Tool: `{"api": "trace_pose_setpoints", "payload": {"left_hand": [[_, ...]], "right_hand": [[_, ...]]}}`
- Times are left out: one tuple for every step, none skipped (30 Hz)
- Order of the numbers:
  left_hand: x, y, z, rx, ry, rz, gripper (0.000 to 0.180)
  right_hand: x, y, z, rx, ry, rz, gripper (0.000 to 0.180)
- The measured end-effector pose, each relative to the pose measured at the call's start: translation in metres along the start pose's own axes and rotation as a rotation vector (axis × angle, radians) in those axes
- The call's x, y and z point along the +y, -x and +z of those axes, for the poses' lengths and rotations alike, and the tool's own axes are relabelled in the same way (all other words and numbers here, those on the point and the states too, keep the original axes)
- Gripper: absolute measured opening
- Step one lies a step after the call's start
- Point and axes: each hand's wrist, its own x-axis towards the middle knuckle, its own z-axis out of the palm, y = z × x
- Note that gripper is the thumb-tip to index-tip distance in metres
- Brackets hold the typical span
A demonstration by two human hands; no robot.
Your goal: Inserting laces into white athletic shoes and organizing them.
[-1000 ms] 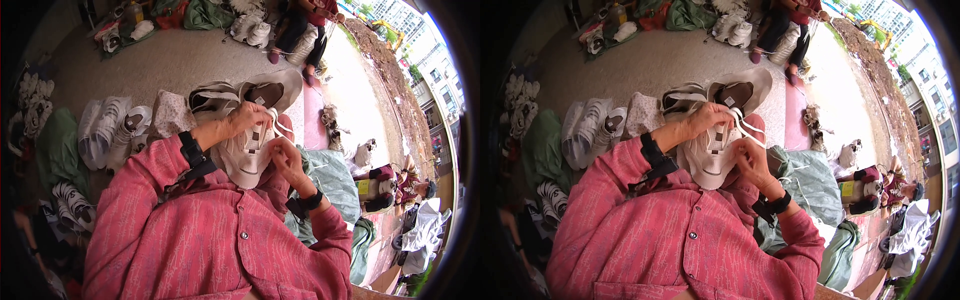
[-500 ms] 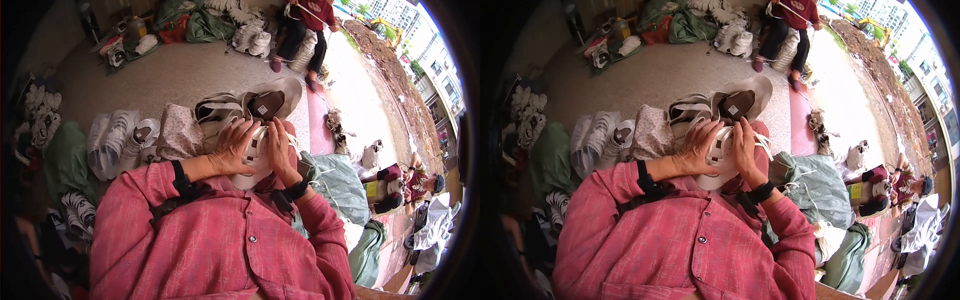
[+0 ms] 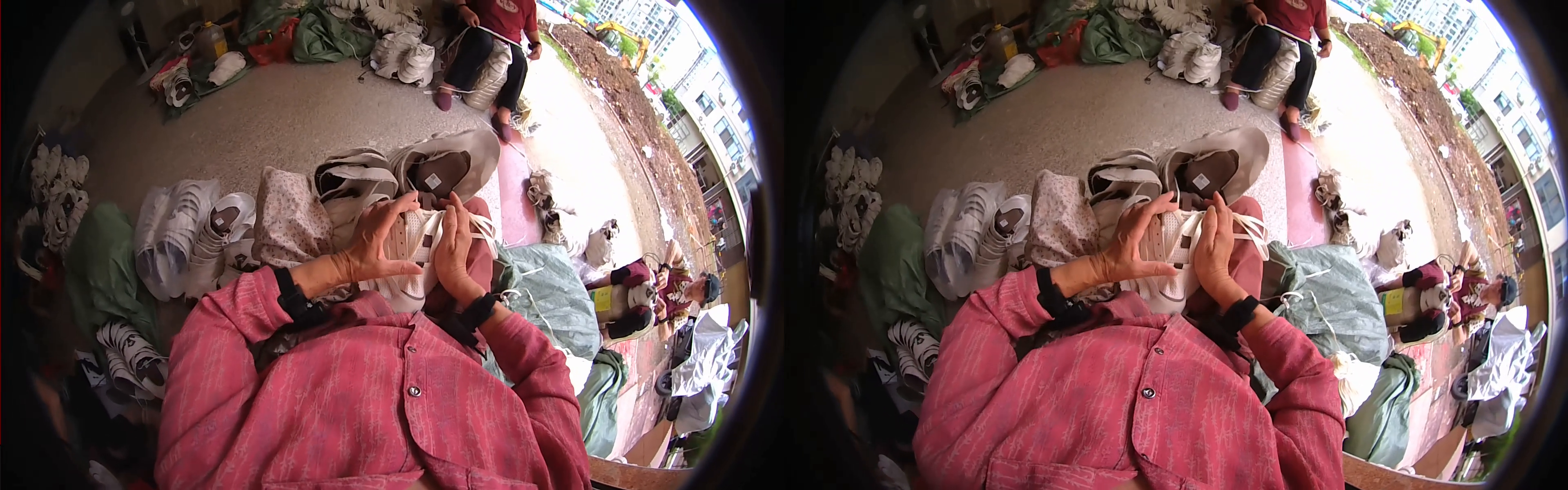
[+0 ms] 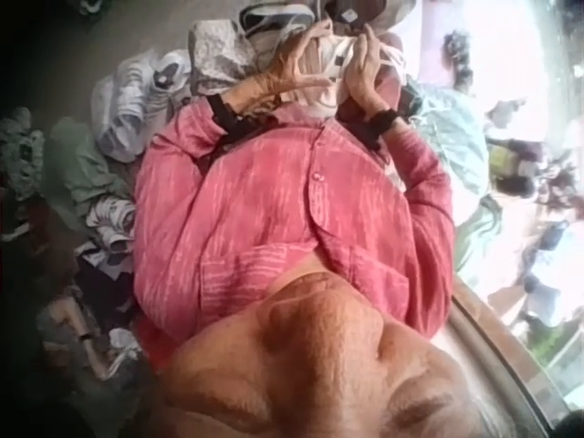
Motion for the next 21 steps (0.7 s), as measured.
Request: {"api": "trace_pose_setpoints", "payload": {"left_hand": [[0.003, 0.003, -0.003, -0.015, 0.087, -0.024, 0.114], [0.004, 0.003, -0.004, -0.01, 0.089, -0.025, 0.114], [0.005, 0.001, -0.005, -0.026, 0.009, -0.007, 0.114], [0.006, 0.0, -0.005, -0.042, -0.07, 0.013, 0.114], [0.007, 0.002, -0.004, -0.047, -0.083, -0.009, 0.114], [0.006, 0.005, -0.002, -0.046, -0.08, -0.006, 0.114], [0.004, 0.006, -0.004, -0.023, -0.081, 0.008, 0.115], [0.003, 0.007, -0.006, -0.002, -0.081, 0.022, 0.116], [0.001, 0.007, -0.009, 0.001, -0.083, 0.024, 0.116], [0.002, 0.001, -0.013, -0.035, -0.004, 0.012, 0.111], [0.003, -0.002, -0.017, -0.072, 0.073, -0.004, 0.105], [0.002, -0.006, -0.022, -0.078, 0.079, 0.004, 0.105], [-0.001, -0.004, -0.03, -0.11, 0.195, -0.086, 0.092], [-0.002, -0.006, -0.033, -0.158, 0.328, -0.16, 0.079], [-0.001, -0.008, -0.036, -0.151, 0.348, -0.124, 0.056], [-0.001, -0.007, -0.037, -0.159, 0.353, -0.12, 0.056], [-0.001, -0.006, -0.037, -0.145, 0.386, -0.136, 0.05], [-0.001, -0.007, -0.037, -0.128, 0.418, -0.15, 0.045], [0.0, -0.008, -0.033, -0.09, 0.329, -0.099, 0.037], [0.002, -0.011, -0.03, -0.098, 0.334, -0.088, 0.037], [0.003, -0.01, -0.029, -0.096, 0.429, -0.175, 0.033]], "right_hand": [[-0.003, 0.003, -0.001, -0.002, 0.005, -0.004, 0.043], [-0.006, 0.002, -0.001, -0.005, 0.008, -0.005, 0.043], [-0.008, -0.001, -0.001, -0.009, 0.006, -0.009, 0.044], [-0.011, -0.003, -0.003, -0.011, 0.005, -0.014, 0.045], [-0.006, -0.003, -0.002, -0.001, -0.007, -0.011, 0.047], [-0.006, -0.001, -0.007, 0.001, -0.003, -0.012, 0.047], [-0.013, -0.003, -0.01, -0.047, -0.082, 0.041, 0.047], [-0.02, -0.005, -0.011, -0.094, -0.161, 0.094, 0.046], [-0.028, -0.008, -0.015, -0.09, -0.207, 0.155, 0.042], [-0.033, -0.014, -0.023, -0.077, -0.203, 0.15, 0.042], [-0.035, -0.023, -0.036, -0.067, -0.247, 0.164, 0.039], [-0.037, -0.032, -0.049, -0.055, -0.291, 0.179, 0.036], [-0.056, -0.046, -0.054, -0.066, -0.295, 0.101, 0.034], [-0.085, -0.062, -0.067, -0.051, -0.284, 0.023, 0.032], [-0.109, -0.082, -0.082, -0.082, -0.263, 0.004, 0.036], [-0.134, -0.101, -0.092, -0.118, -0.243, -0.015, 0.039], [-0.166, -0.116, -0.096, -0.152, -0.165, -0.155, 0.042], [-0.2, -0.132, -0.101, -0.188, -0.086, -0.299, 0.044], [-0.225, -0.156, -0.114, -0.228, -0.011, -0.415, 0.045], [-0.249, -0.176, -0.127, -0.27, 0.067, -0.528, 0.047], [-0.285, -0.183, -0.12, -0.268, -0.014, -0.521, 0.048]]}}
